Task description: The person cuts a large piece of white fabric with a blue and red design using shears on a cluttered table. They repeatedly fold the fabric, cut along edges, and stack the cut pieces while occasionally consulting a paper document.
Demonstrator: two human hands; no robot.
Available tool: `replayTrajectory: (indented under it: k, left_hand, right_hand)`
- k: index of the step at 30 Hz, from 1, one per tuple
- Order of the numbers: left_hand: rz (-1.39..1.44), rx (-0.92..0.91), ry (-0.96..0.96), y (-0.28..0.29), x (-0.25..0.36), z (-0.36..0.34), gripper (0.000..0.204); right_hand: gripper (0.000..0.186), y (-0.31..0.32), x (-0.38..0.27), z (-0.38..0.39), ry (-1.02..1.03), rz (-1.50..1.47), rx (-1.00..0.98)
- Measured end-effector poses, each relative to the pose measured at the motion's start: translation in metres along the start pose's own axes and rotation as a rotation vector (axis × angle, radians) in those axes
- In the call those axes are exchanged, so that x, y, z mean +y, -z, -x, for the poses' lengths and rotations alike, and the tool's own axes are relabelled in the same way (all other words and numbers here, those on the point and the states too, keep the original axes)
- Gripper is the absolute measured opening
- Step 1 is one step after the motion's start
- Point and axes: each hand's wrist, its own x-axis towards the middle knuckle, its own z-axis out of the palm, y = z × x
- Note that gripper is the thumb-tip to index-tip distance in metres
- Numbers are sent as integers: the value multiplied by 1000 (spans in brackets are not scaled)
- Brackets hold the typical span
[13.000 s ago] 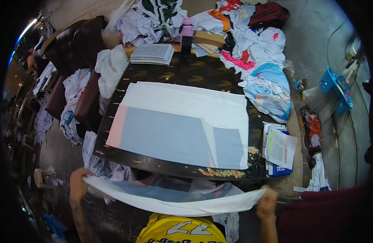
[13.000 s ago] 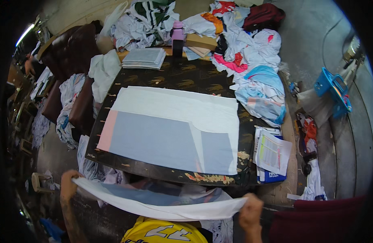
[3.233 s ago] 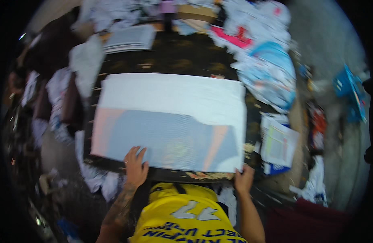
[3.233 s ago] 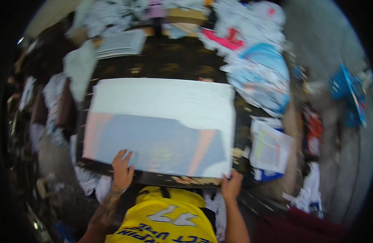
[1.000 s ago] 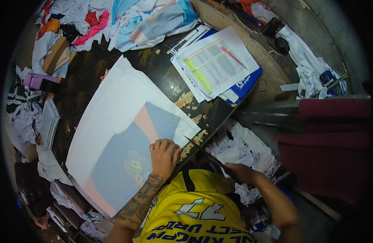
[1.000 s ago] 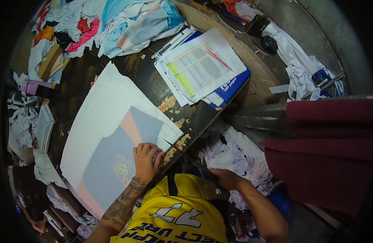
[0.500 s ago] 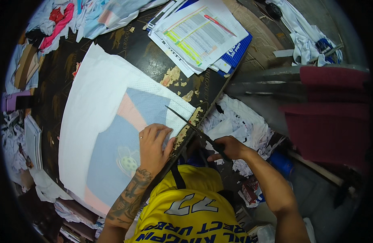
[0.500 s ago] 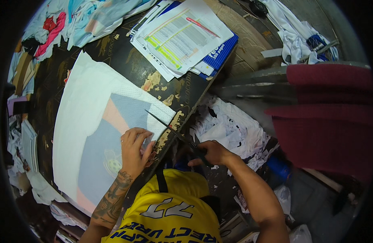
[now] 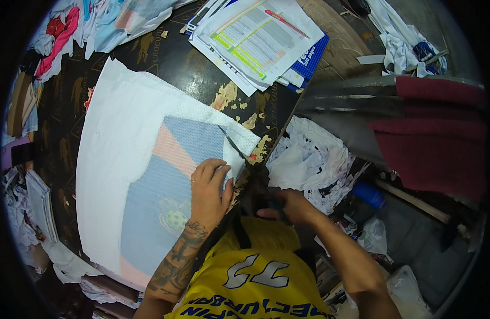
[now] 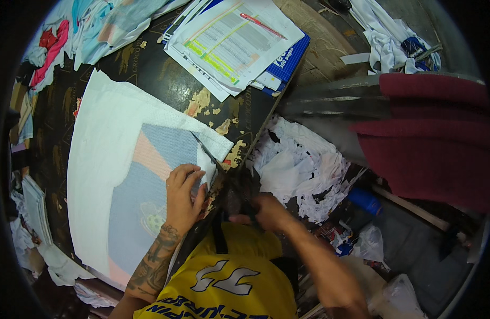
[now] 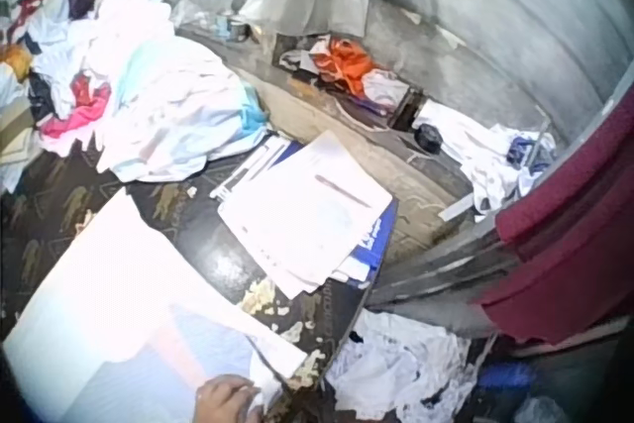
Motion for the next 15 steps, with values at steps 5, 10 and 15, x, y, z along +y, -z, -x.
replayTrajectory:
  k: [5, 10, 15]
  left_hand:
    - [-6, 21, -20, -8, -3, 8, 34]
    - [120, 84, -173, 9, -12, -14, 33]
    - [-431, 452, 158, 68, -38, -69, 27]
  right_hand:
    - [68, -12, -12, -8, -84, 58, -18]
    - [62, -8, -19, -15, -135, 17, -42]
    - [56, 77, -29, 10, -236, 2, -287]
